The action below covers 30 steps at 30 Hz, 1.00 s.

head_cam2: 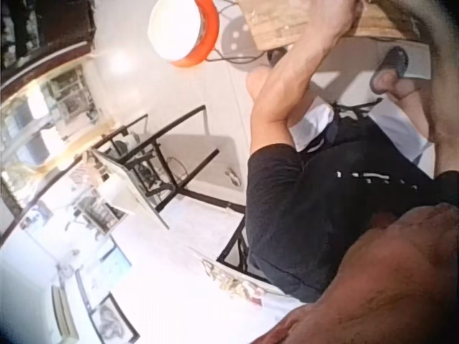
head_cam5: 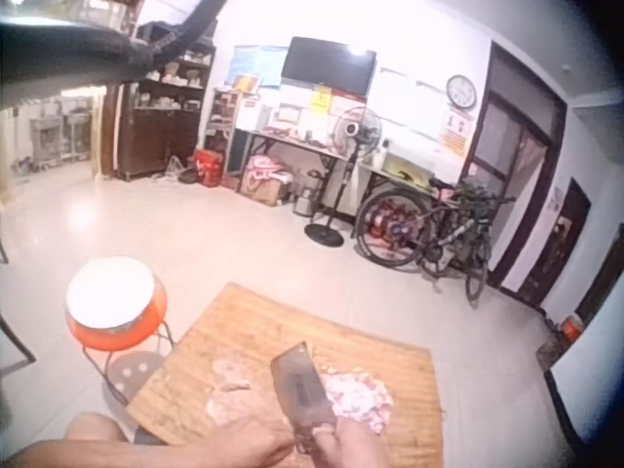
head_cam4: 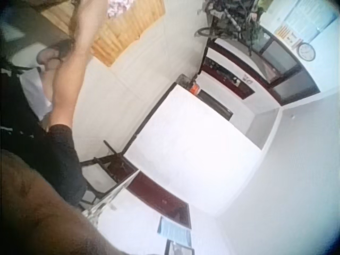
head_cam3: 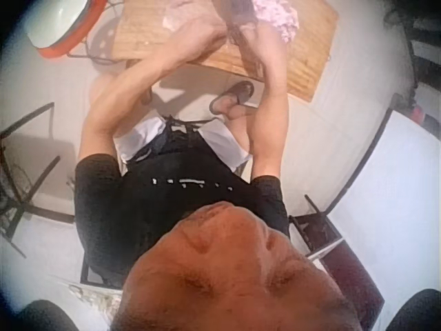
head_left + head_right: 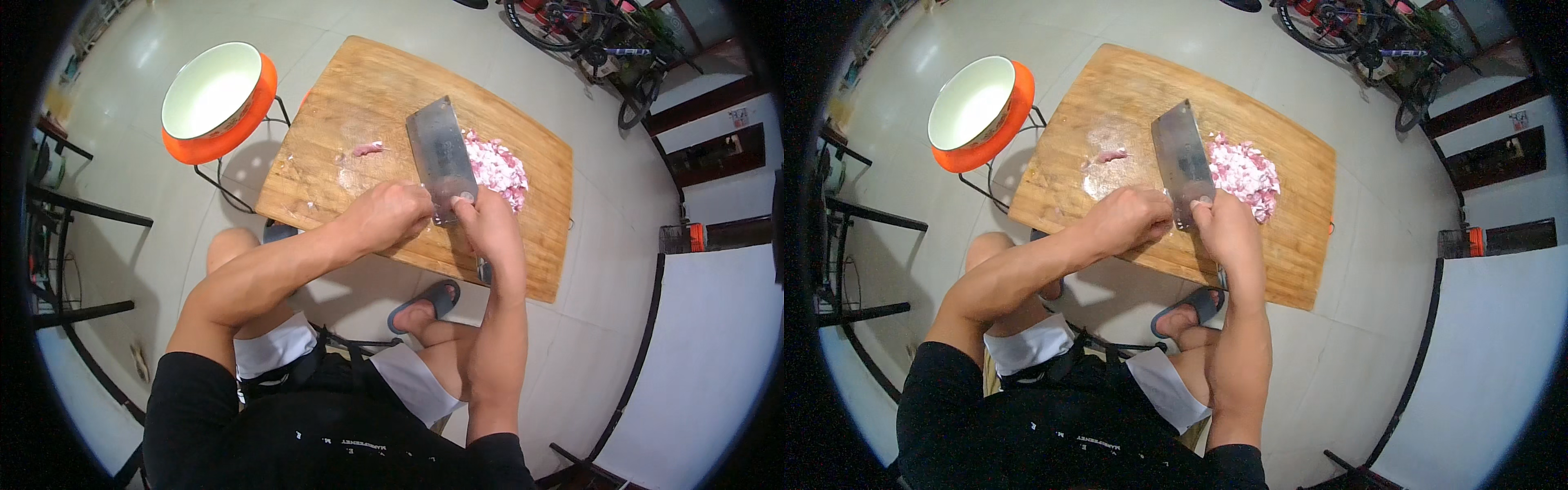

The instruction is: The person is chopping a piece of raw meat into small pieces on a wooden cutting board using a cleaver. The person holds the meat with their left hand and chops with their right hand, repeatedly mincing the meat until it is finely chopped.

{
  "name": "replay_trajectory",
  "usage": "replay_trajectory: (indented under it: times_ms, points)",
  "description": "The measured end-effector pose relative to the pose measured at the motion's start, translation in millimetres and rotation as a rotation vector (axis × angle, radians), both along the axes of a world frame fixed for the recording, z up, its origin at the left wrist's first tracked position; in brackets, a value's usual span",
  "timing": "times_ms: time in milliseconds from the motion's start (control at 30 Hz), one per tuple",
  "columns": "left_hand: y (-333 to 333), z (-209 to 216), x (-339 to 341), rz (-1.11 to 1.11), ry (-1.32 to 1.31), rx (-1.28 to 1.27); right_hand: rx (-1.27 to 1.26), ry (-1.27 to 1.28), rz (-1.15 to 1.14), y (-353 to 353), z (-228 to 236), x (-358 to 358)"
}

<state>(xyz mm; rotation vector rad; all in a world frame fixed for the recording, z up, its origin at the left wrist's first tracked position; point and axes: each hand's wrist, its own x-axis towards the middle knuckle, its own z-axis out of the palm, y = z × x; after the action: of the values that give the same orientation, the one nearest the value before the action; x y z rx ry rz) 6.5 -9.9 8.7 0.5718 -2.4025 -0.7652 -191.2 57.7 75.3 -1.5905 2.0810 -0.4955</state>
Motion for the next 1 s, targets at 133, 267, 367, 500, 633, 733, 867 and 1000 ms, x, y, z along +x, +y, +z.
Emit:
replay_trajectory:
  times_ms: [133,267,367,500,633,733,867,1000]
  points:
    - [-1,0,-1,-0.048,0.036,-0.03,0.176,-0.478,-0.194,5,-3,-18]
    - [-10,-4,2,-0.013,0.07,-0.053,0.177,-0.601,-0.27,15,-12,-41]
    - [-13,-4,5,0.02,0.06,-0.057,0.198,-0.538,-0.29,24,-3,-51]
    - [-16,-4,7,0.013,0.015,-0.089,0.18,-0.467,-0.31,34,5,-49]
    - [-17,-6,3,-0.014,0.109,-0.138,0.102,-0.136,-0.24,43,5,-42]
    - [-18,-7,-1,-0.026,0.091,-0.165,0.058,0.069,-0.207,54,16,-22]
    - [-21,-10,-5,-0.05,0.027,-0.239,0.035,0.269,-0.161,63,34,10]
    - [-23,-10,-7,-0.099,0.011,-0.283,0.09,0.416,-0.093,62,31,21]
